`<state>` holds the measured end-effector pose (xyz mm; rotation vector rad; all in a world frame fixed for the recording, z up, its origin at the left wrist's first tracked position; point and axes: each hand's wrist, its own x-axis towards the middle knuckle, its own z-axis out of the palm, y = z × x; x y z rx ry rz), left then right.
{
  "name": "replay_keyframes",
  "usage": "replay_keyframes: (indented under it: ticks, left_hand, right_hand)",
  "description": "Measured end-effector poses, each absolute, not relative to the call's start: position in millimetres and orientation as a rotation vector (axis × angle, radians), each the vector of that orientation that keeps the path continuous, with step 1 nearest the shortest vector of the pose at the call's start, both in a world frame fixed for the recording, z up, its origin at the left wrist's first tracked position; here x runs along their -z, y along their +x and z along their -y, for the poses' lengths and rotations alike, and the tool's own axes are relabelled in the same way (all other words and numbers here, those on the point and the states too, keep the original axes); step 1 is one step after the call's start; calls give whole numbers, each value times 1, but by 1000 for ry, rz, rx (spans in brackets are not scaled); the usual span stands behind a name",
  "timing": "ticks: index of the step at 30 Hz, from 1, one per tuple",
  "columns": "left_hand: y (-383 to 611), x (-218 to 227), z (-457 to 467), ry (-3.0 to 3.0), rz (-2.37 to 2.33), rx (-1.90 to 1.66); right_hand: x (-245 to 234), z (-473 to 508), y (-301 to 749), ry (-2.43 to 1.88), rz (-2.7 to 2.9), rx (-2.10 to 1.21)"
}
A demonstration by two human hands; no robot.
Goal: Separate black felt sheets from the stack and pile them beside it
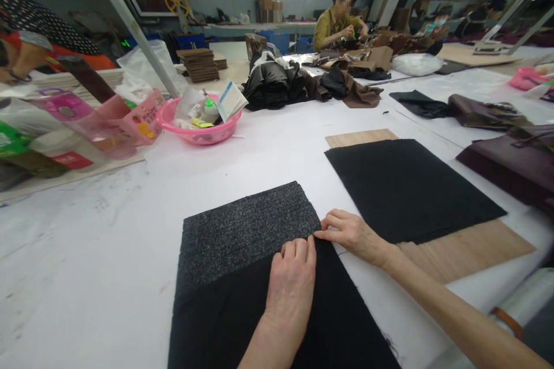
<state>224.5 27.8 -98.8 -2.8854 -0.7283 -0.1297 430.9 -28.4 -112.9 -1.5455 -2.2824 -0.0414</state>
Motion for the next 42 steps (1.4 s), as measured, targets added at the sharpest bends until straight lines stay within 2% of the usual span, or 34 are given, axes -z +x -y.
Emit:
replay_keyframes:
  ticks: [8, 16, 24, 42]
  left_hand:
    - [225, 95, -29, -2942, 750, 59]
    - [225, 93, -30, -2963, 751, 23]
    - [227, 94, -30, -2993, 762, 10]
    - [236, 86, -33, -3062, 711, -106]
  right_hand:
    - [117, 33, 432, -1554, 2256, -16]
    - [121, 37, 433, -1559, 1995, -62]
    - [122, 38, 430, -1595, 2119, 84]
    - [120, 42, 429, -1605, 2199, 129]
